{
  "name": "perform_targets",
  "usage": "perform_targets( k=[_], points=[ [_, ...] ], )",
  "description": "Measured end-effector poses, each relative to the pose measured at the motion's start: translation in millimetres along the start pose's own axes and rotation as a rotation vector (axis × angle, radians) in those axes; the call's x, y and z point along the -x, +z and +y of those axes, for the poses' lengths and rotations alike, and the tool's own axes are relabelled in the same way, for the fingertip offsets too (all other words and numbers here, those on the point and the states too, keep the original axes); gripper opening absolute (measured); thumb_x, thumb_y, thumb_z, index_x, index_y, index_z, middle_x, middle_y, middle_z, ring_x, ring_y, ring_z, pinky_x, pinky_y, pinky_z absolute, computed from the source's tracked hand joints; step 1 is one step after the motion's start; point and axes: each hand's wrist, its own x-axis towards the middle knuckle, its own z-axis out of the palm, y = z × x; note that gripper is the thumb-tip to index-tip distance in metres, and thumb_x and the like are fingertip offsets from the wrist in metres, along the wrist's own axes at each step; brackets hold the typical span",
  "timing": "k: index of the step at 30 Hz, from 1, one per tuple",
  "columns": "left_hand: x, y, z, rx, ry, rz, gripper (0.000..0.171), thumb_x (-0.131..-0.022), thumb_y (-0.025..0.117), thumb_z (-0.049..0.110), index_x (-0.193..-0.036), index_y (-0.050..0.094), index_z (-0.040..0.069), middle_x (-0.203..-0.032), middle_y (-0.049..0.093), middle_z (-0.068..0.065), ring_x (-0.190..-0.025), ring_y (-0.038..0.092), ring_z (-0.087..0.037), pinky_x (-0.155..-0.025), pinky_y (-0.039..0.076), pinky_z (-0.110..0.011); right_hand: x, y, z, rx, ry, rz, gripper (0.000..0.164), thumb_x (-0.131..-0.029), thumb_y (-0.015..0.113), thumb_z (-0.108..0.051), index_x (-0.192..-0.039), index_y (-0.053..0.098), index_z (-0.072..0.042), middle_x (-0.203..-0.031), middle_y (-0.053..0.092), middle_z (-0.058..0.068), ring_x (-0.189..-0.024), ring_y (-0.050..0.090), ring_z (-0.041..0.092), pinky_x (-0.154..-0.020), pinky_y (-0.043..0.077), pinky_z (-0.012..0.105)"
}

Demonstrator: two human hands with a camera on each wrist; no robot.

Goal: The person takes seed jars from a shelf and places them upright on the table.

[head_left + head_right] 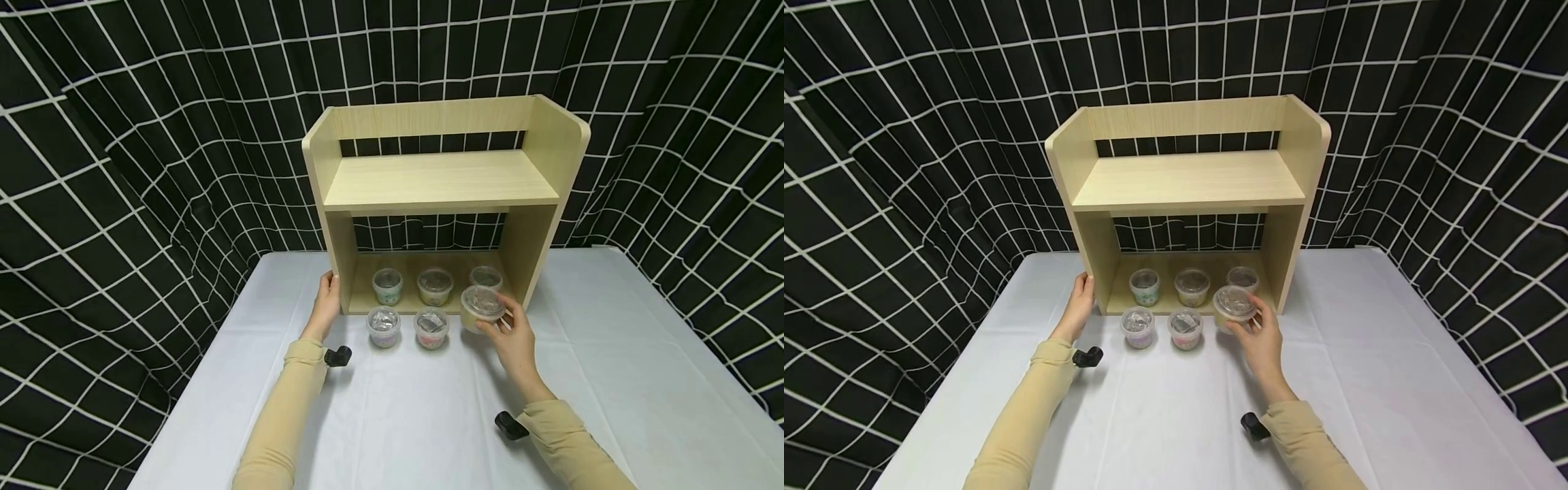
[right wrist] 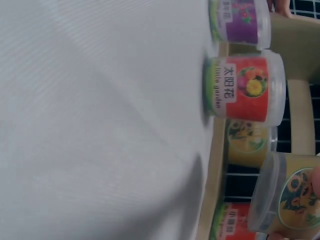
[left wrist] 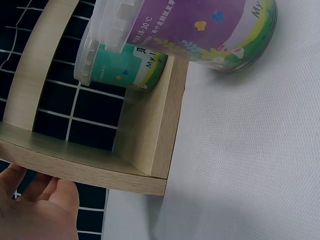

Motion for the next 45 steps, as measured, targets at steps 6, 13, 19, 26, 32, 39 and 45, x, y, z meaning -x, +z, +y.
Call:
perform_targets(
  k=[6, 13, 19, 26, 32, 39, 45],
  points=[
    [0.0, 0.8, -0.7, -0.001, -0.014, 0.002, 0.051, -0.102, 0.026, 0.038, -0.143, 0.022, 0.008, -0.144, 0.028, -0.014, -0.132, 0.025, -0.029, -0.106, 0.022, -0.045, 1.7, -2.4, 6.0, 0.019, 0.021, -0.023, 0.063, -0.074, 0.074, 0.005, -0.129, 0.043, 0.005, -0.134, 0.038, 0.022, -0.116, 0.042, 0.038, -0.099, 0.036, 0.041],
    [0.3, 0.9, -1.4, -0.015, -0.032, 0.002, 0.052, -0.101, 0.025, 0.042, -0.143, 0.022, 0.011, -0.144, 0.028, -0.013, -0.132, 0.025, -0.029, -0.106, 0.022, -0.047, 2.3, -2.8, 11.5, 0.047, 0.043, -0.035, 0.064, -0.074, 0.075, 0.005, -0.129, 0.042, 0.005, -0.133, 0.038, 0.022, -0.114, 0.043, 0.038, -0.098, 0.037, 0.041],
    [0.4, 0.3, -0.8, -0.015, -0.035, -0.002, 0.053, -0.101, 0.026, 0.042, -0.144, 0.022, 0.011, -0.145, 0.028, -0.013, -0.132, 0.025, -0.03, -0.106, 0.023, -0.048, 1.7, -1.2, 16.6, 0.089, 0.071, -0.045, 0.064, -0.074, 0.074, 0.005, -0.129, 0.042, 0.005, -0.134, 0.037, 0.024, -0.116, 0.043, 0.038, -0.098, 0.037, 0.039],
    [-0.7, 0.3, -2.9, -0.007, -0.038, -0.002, 0.053, -0.101, 0.026, 0.042, -0.144, 0.021, 0.011, -0.145, 0.027, -0.013, -0.133, 0.024, -0.029, -0.106, 0.022, -0.046, 2.1, 1.1, 18.9, 0.11, 0.082, -0.045, 0.063, -0.074, 0.074, 0.006, -0.129, 0.042, 0.004, -0.134, 0.036, 0.025, -0.117, 0.042, 0.038, -0.098, 0.038, 0.04],
    [-1.1, 1.2, -1.0, 0.001, -0.024, 0.006, 0.052, -0.102, 0.026, 0.039, -0.143, 0.023, 0.008, -0.144, 0.028, -0.015, -0.132, 0.025, -0.031, -0.106, 0.022, -0.047, 4.3, 2.5, 19.5, 0.09, 0.092, -0.065, 0.062, -0.076, 0.073, 0.005, -0.13, 0.041, 0.004, -0.135, 0.034, 0.024, -0.12, 0.039, 0.039, -0.1, 0.035, 0.039],
    [-0.1, 0.6, -0.5, 0.004, -0.017, 0.003, 0.052, -0.102, 0.026, 0.038, -0.143, 0.022, 0.007, -0.144, 0.028, -0.016, -0.132, 0.025, -0.031, -0.106, 0.021, -0.046, 5.7, 3.6, 22.4, 0.087, 0.092, -0.05, 0.061, -0.075, 0.073, 0.006, -0.128, 0.043, 0.003, -0.135, 0.034, 0.023, -0.121, 0.039, 0.039, -0.1, 0.035, 0.04],
    [1.0, 0.7, 1.3, 0.0, -0.018, 0.009, 0.052, -0.102, 0.026, 0.038, -0.144, 0.022, 0.007, -0.144, 0.028, -0.016, -0.132, 0.025, -0.03, -0.106, 0.022, -0.046, 7.4, 3.0, 23.5, 0.117, 0.104, -0.046, 0.059, -0.076, 0.072, 0.006, -0.127, 0.043, 0.003, -0.134, 0.034, 0.023, -0.12, 0.039, 0.04, -0.1, 0.035, 0.04]
  ],
)
